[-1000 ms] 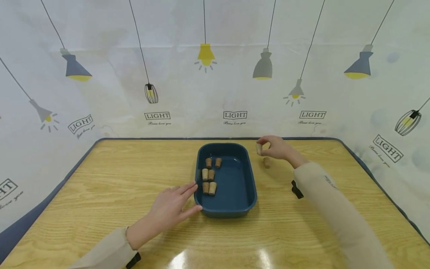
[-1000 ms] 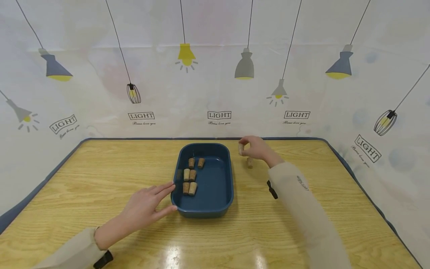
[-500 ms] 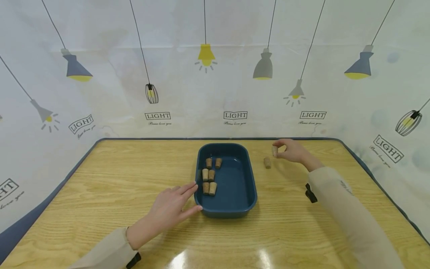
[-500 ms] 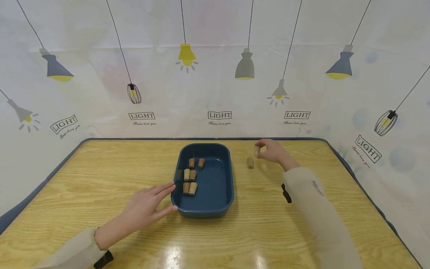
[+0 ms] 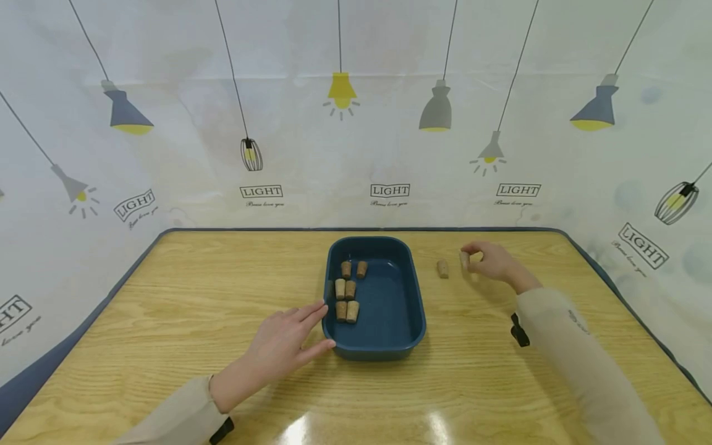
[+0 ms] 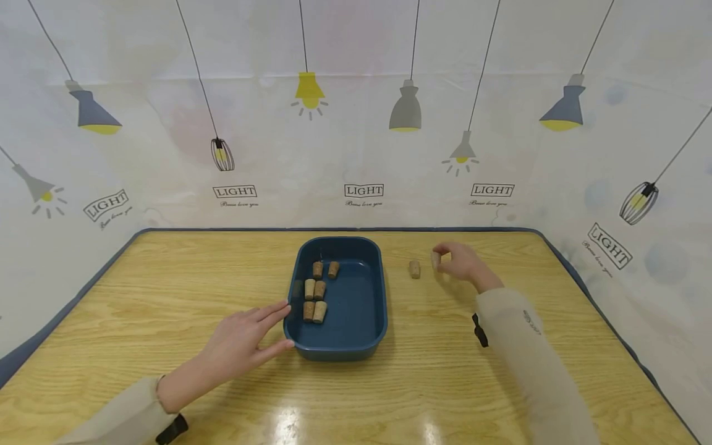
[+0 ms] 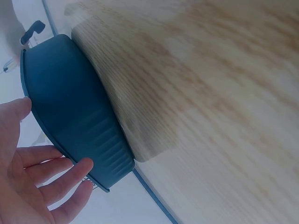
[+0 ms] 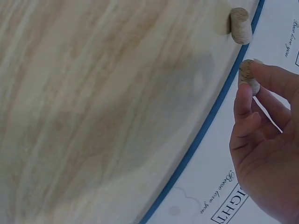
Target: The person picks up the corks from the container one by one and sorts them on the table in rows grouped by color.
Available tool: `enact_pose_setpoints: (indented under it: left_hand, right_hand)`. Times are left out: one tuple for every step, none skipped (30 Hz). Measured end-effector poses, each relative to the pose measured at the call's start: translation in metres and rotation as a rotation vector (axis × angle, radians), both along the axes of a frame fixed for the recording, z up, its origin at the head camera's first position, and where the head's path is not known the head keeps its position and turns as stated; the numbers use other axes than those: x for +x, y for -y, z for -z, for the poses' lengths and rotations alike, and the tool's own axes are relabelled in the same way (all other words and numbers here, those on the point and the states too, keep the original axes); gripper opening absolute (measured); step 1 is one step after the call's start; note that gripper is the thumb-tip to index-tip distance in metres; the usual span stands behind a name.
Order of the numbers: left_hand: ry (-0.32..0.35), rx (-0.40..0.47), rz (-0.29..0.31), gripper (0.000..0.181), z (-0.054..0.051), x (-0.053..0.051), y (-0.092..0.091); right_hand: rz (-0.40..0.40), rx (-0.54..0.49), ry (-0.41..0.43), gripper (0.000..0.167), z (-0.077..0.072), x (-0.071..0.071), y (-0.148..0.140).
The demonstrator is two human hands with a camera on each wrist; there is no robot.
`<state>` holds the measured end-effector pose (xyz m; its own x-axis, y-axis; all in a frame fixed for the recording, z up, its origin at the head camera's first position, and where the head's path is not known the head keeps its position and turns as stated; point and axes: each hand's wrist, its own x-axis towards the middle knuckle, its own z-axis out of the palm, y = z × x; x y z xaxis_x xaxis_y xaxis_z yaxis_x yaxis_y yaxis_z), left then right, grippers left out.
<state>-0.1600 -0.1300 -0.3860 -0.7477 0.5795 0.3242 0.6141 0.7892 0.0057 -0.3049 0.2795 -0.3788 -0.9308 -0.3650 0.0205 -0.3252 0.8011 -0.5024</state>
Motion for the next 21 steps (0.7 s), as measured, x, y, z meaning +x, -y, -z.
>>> enact_pose_setpoints:
  left_hand:
    - [-0.001,0.000,0.000,0.060,0.000,0.000,0.000]
    - [-0.001,0.000,0.001,0.061,0.000,0.000,0.000]
    - [-0.002,0.000,0.002,0.061,0.000,0.000,0.000]
    - [-0.003,0.000,0.003,0.061,0.000,0.000,0.000]
    - [-0.003,-0.001,0.003,0.061,0.000,0.000,0.001]
    - [-0.004,-0.001,0.004,0.061,0.001,0.000,0.001]
    - [-0.002,0.000,0.005,0.061,0.001,0.000,0.001]
    - [-0.002,-0.001,0.005,0.061,0.001,0.000,0.001]
    - [-0.001,0.000,0.005,0.060,0.001,-0.001,0.001]
    - [0.000,0.000,0.005,0.060,0.001,-0.001,0.001]
    - [-0.001,0.001,0.006,0.060,0.001,-0.001,0.001]
    - [-0.001,0.001,0.006,0.060,0.001,-0.001,0.001]
    - [-0.002,0.003,0.006,0.060,0.001,-0.001,0.001]
    - [-0.004,0.003,0.006,0.060,0.001,-0.001,0.001]
    - [-0.005,0.004,0.006,0.060,0.002,-0.001,0.001]
    - [-0.006,0.003,0.006,0.060,0.002,-0.001,0.001]
    - [-0.007,0.003,0.006,0.060,0.002,-0.001,0.001]
    - [-0.007,0.002,0.005,0.060,0.002,-0.001,0.001]
    - [-0.006,0.001,0.005,0.060,0.002,-0.001,0.001]
    - [-0.005,0.001,0.003,0.060,0.002,-0.001,0.001]
    - [-0.005,0.000,0.002,0.060,0.002,-0.001,0.001]
  right_hand:
    - [0.003,-0.001,-0.001,0.042,0.002,0.000,0.000]
    - [0.005,-0.003,-0.003,0.041,0.005,0.000,-0.001]
    - [0.006,-0.007,-0.003,0.041,0.007,0.000,-0.001]
    - [0.005,-0.013,-0.004,0.041,0.009,0.000,-0.001]
    - [0.004,-0.017,-0.004,0.041,0.011,0.000,-0.001]
    - [0.004,-0.020,0.002,0.041,0.013,0.000,-0.001]
    - [0.006,-0.025,0.007,0.041,0.014,0.000,-0.001]
    - [0.011,-0.029,0.010,0.041,0.016,0.000,-0.001]
    - [0.009,-0.033,0.013,0.041,0.017,0.000,-0.001]
    - [0.009,-0.035,0.013,0.041,0.018,0.000,-0.001]
    - [0.010,-0.036,0.014,0.041,0.019,0.000,0.000]
    - [0.011,-0.037,0.012,0.041,0.020,0.000,0.000]
    - [0.012,-0.038,0.012,0.041,0.020,0.000,0.000]
    - [0.012,-0.038,0.015,0.041,0.021,-0.001,0.001]
    - [0.012,-0.038,0.020,0.041,0.022,-0.001,0.001]
    - [0.015,-0.036,0.025,0.041,0.023,-0.001,0.001]
    - [0.017,-0.034,0.030,0.041,0.024,-0.002,0.001]
    - [0.018,-0.031,0.033,0.041,0.024,-0.002,0.001]
    - [0.018,-0.029,0.034,0.042,0.025,-0.002,0.001]
    - [0.017,-0.027,0.033,0.042,0.025,-0.003,0.001]
    - [0.016,-0.023,0.030,0.042,0.026,-0.003,0.001]
